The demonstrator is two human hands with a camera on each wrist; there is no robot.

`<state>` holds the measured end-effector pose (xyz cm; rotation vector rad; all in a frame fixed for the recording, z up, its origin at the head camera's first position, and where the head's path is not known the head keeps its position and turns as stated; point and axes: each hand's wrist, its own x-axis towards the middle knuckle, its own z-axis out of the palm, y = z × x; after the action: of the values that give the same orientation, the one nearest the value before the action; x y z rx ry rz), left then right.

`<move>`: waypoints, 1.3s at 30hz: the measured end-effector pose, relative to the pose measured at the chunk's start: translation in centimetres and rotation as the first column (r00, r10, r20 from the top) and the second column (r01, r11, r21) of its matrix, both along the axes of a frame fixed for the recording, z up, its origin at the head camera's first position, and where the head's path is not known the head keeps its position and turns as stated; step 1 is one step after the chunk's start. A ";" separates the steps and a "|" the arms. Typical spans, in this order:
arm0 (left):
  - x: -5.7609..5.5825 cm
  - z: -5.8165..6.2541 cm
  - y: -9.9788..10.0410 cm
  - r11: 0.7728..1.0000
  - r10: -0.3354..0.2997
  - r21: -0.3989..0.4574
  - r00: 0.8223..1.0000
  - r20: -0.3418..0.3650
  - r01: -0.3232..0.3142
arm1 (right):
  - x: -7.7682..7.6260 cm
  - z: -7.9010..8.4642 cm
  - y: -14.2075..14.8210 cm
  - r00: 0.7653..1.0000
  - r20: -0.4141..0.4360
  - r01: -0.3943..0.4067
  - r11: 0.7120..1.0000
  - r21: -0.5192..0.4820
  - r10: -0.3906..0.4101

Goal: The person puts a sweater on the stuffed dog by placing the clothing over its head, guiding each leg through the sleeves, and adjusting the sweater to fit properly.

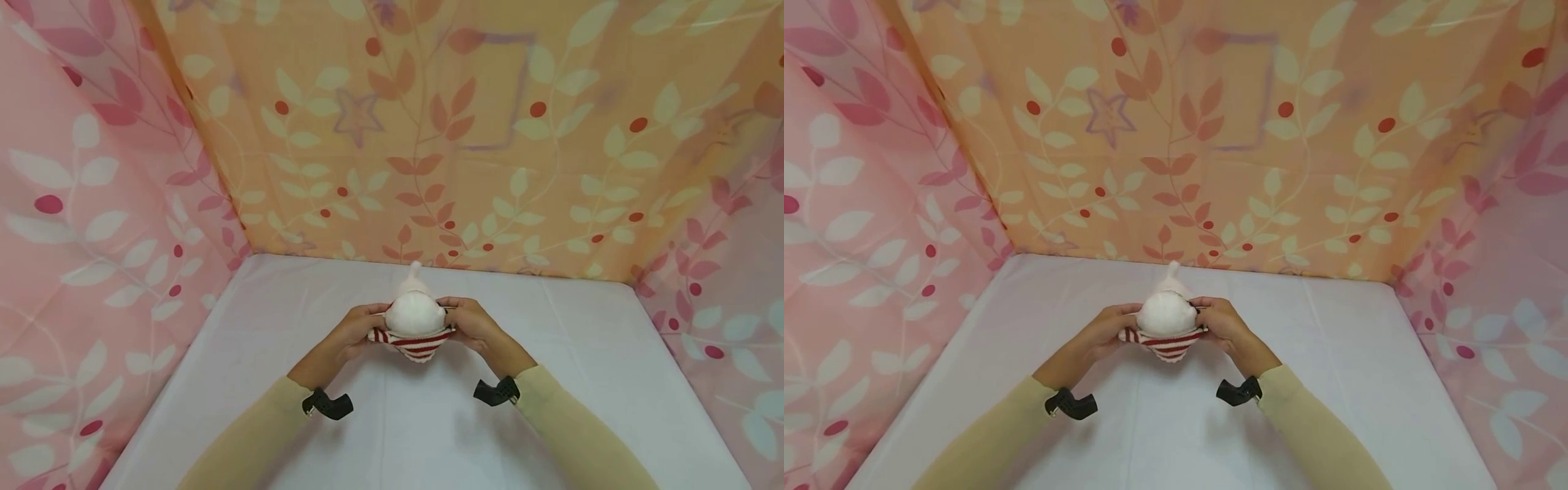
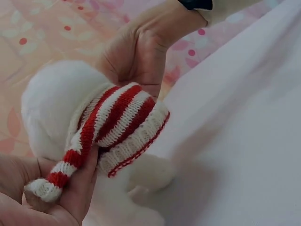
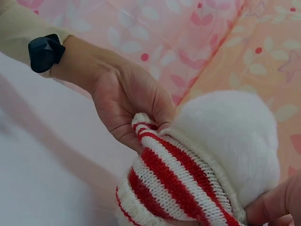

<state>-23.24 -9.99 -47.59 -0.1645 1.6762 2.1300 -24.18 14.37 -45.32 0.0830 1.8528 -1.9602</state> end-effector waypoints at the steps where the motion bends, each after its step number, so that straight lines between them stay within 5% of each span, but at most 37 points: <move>1: -0.1 -0.1 0.0 1.000 -0.003 0.021 1.000 0.009 0.003 | 0.0 -0.1 0.0 1.000 0.005 -0.006 1.000 -0.021 0.007; 7: -0.7 -0.9 0.0 0.991 -0.025 0.131 0.999 0.042 0.019 | 0.0 -0.4 0.3 0.998 0.058 -0.007 0.987 -0.159 0.016; 15: -1.0 -1.4 -0.1 0.974 0.032 0.224 0.997 0.065 -0.046 | 0.2 -0.9 0.4 0.998 0.045 -0.033 0.994 -0.103 0.038; 26: -0.6 -2.1 0.3 0.961 0.015 0.276 0.999 0.036 -0.025 | 0.4 -2.5 0.7 1.000 0.000 -0.009 0.984 -0.177 0.009; 30: -0.4 -2.2 -0.4 0.971 -0.017 0.239 1.000 0.014 0.014 | 0.4 -2.1 1.0 0.999 -0.031 -0.013 0.997 -0.081 0.010; 34: 0.6 -2.1 -1.4 0.981 -0.028 0.195 0.999 0.042 0.019 | 0.4 -0.9 1.8 0.991 -0.130 -0.009 0.993 0.122 0.025; 39: 3.0 -2.7 -2.4 0.978 -0.005 0.206 0.994 0.112 -0.018 | -0.1 1.4 2.6 0.929 -0.366 0.055 0.950 0.306 0.064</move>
<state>-20.27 -12.41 -50.29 -0.2224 1.3834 2.2391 -24.23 16.99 -43.88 -0.2144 2.3953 -1.7508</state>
